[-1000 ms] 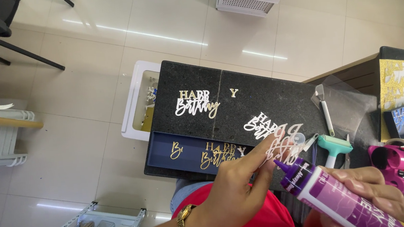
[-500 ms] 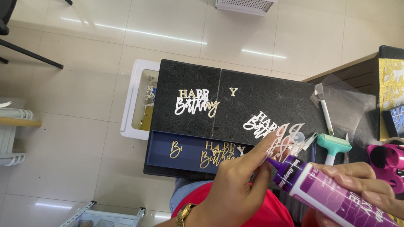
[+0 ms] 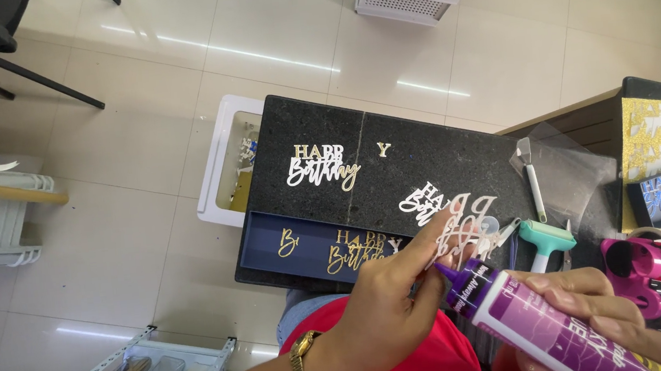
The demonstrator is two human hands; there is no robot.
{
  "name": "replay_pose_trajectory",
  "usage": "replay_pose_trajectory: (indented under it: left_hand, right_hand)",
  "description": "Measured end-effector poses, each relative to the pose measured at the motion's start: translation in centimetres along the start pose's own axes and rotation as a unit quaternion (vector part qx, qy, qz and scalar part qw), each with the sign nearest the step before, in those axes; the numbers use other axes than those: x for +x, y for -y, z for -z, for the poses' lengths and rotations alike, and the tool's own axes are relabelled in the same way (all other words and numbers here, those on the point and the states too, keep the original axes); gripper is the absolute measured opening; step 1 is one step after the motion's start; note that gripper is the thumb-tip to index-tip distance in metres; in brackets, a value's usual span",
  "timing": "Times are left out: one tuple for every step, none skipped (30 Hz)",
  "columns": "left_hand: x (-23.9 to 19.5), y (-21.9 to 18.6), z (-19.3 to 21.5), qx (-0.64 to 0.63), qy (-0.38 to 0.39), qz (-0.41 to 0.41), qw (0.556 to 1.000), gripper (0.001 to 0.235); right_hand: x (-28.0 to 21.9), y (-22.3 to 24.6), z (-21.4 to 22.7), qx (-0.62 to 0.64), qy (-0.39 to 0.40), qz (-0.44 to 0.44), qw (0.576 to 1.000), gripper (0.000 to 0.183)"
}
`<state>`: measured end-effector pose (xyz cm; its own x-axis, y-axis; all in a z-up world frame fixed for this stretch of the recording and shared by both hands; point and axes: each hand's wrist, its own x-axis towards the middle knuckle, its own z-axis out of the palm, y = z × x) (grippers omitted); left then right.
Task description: Applying liquid glue to the back of intricate paper birthday cutouts for crafting.
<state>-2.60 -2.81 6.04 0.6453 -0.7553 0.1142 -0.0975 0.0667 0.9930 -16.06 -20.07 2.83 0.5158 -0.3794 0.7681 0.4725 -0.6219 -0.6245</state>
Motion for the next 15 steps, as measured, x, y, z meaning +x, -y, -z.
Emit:
replay_pose_trajectory:
  left_hand:
    - [-0.1,0.1,-0.1,0.001,0.003,0.004,1.0,0.063]
    - [0.0,0.1,-0.1,0.001,0.003,0.004,1.0,0.063]
    - [0.0,0.1,-0.2,0.01,-0.002,0.01,1.0,0.065]
    - [0.0,0.0,-0.2,0.019,-0.007,0.015,1.0,0.067]
    - [0.2,-0.2,-0.1,0.019,-0.007,0.016,1.0,0.067]
    - [0.3,-0.4,0.0,0.005,-0.007,0.012,1.0,0.069]
    - [0.4,-0.7,0.1,-0.008,-0.007,0.008,1.0,0.071]
    - [0.4,-0.8,0.1,-0.008,-0.007,0.008,1.0,0.071]
    - [0.4,-0.9,0.2,0.0,0.0,0.03,1.0,0.07]
    - [0.4,-0.9,0.3,0.009,0.007,0.053,0.999,0.069]
    - [0.4,-1.1,0.3,0.009,0.006,0.054,0.998,0.069]
    - [0.4,-1.2,0.4,0.006,0.017,0.057,0.998,0.073]
    - [0.4,-1.3,0.5,0.004,0.029,0.06,0.998,0.077]
    - [0.3,-1.2,0.4,0.004,0.028,0.061,0.998,0.077]
    - [0.3,-1.0,0.3,0.019,0.023,0.052,0.998,0.075]
  right_hand:
    - [-0.1,-0.1,0.0,0.001,-0.012,-0.004,1.0,0.079]
    - [-0.5,-0.3,0.2,0.001,-0.012,-0.004,1.0,0.079]
    - [-0.9,-0.6,0.3,0.024,-0.038,-0.004,0.999,0.076]
    - [-1.3,-0.8,0.5,0.047,-0.063,-0.004,0.997,0.075]
    - [-1.4,-1.3,1.3,0.048,-0.063,-0.005,0.997,0.075]
    - [-1.6,-1.8,2.2,0.05,-0.032,-0.015,0.998,0.054]
    - [-1.8,-2.3,3.0,0.052,-0.002,-0.025,0.998,0.052]
    - [-1.6,-2.3,2.9,0.052,-0.001,-0.025,0.998,0.052]
    - [-1.5,-2.3,2.7,0.015,0.003,-0.013,1.0,0.056]
    - [-1.4,-2.2,2.5,-0.022,0.008,0.0,1.0,0.062]
    - [-0.8,-1.6,1.4,-0.022,0.009,-0.001,1.0,0.062]
    - [-0.3,-1.0,0.3,-0.011,-0.017,-0.001,1.0,0.059]
    - [0.2,-0.3,-0.8,0.0,-0.043,0.0,0.999,0.056]
    - [0.0,-0.6,-0.4,0.0,-0.043,-0.001,0.999,0.056]
    - [-0.2,-0.9,0.1,-0.015,-0.028,0.008,0.999,0.059]
